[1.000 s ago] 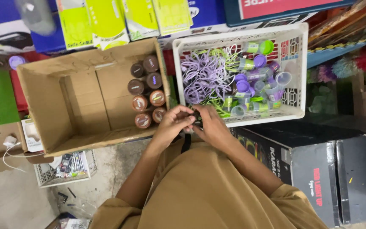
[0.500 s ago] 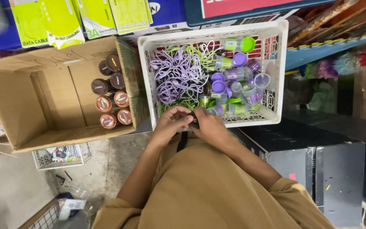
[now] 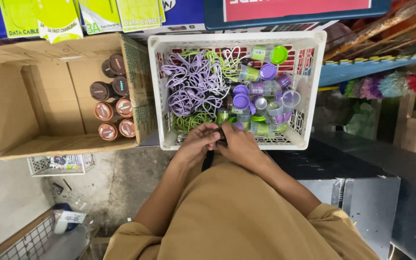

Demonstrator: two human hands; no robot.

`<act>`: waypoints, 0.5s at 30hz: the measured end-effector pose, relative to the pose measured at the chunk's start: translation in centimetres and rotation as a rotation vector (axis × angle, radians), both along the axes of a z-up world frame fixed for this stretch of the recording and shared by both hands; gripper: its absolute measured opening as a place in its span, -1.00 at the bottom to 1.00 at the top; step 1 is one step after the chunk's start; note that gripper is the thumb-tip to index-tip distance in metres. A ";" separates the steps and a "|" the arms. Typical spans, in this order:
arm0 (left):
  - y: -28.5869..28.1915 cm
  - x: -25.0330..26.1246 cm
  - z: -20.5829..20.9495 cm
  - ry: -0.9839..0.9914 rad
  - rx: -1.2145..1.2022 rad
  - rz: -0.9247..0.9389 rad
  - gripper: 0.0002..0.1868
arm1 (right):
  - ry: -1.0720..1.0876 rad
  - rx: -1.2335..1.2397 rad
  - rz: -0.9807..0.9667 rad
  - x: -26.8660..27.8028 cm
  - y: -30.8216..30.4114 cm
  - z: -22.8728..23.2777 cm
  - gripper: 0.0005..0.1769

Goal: The person organizes tangled cables from a white basket into a cardboard box. They pick up black, purple, and green cables, coil them by hand, and place them into the box alongside small brown cylindrical containers. The person repeats this process for several cables throughout the video.

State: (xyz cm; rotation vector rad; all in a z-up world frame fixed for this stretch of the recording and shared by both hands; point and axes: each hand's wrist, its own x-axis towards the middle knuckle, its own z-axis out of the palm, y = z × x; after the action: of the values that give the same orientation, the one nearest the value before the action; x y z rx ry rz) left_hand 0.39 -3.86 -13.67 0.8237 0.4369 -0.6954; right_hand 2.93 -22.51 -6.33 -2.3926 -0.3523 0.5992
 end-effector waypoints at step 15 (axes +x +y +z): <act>-5.1 0.5 -1.6 -0.268 0.298 -0.009 -0.78 | -0.148 -0.016 -0.069 -0.3 -3.0 -1.6 -0.51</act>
State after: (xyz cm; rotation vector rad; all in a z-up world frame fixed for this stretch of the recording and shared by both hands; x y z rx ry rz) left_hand 0.90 -8.99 -15.23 1.1846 0.2975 -0.5243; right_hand 2.66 -25.49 -7.91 -2.4603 -0.3272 0.3964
